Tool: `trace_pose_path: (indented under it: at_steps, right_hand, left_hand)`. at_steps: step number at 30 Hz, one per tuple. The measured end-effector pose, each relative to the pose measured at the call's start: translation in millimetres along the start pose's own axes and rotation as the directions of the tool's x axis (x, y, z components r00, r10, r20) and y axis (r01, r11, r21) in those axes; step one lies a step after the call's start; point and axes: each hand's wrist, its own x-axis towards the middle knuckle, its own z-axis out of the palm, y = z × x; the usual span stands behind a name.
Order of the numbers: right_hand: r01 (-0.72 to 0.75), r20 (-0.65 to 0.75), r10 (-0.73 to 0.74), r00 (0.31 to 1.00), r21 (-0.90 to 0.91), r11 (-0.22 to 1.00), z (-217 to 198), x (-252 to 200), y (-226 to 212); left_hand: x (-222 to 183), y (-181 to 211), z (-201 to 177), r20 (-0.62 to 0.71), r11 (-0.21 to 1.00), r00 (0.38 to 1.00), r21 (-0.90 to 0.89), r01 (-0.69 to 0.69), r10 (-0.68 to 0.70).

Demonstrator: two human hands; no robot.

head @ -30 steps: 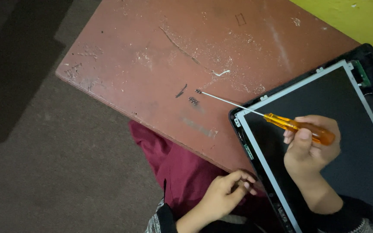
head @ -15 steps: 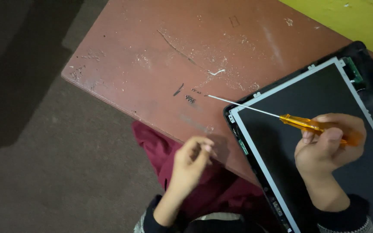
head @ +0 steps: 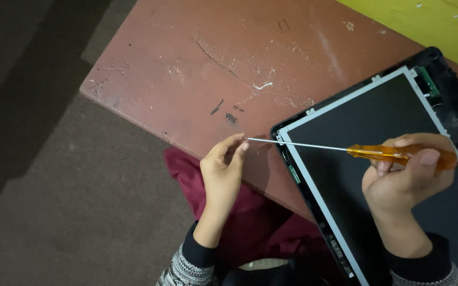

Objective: Fastening a laptop screen panel to its frame using a manual screwdriver

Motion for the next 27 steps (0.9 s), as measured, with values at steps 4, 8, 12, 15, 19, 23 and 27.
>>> trace_pose_path:
  at_steps: [4,8,12,15,19,23,27]
  right_hand:
    - [-0.012,0.002,0.012,1.000,-0.025,1.000,3,0,-8]
    - [-0.046,-0.052,0.047,0.998,0.030,0.999,-2,1,-4]
    - [-0.112,0.151,0.116,0.982,-0.033,0.993,-41,8,12]
    - [-0.278,0.031,0.283,0.959,-0.115,0.954,-56,4,19]
    - [0.159,0.341,0.002,0.940,-0.444,0.882,-101,-4,58]
    - [-0.295,0.280,0.268,0.922,0.055,0.954,-76,6,37]
    - [-0.394,0.540,0.204,0.817,0.263,0.881,-122,1,100]
  left_hand:
    - [-2,4,-1,-0.006,0.995,0.999,-0.085,0.049,-0.050]
    - [-6,-3,-4,0.010,0.992,0.997,-0.096,-0.078,0.079]
    - [-14,-5,-6,0.081,0.982,0.979,-0.037,-0.185,0.188]
    - [-19,-8,-1,0.116,0.971,0.981,-0.197,-0.131,0.156]
    - [-23,-13,1,0.124,0.947,0.984,-0.309,-0.088,0.132]
    - [-24,-17,3,0.123,0.964,0.988,-0.261,-0.054,0.089]
    - [-22,-10,0,0.123,0.970,0.982,-0.213,-0.114,0.142]
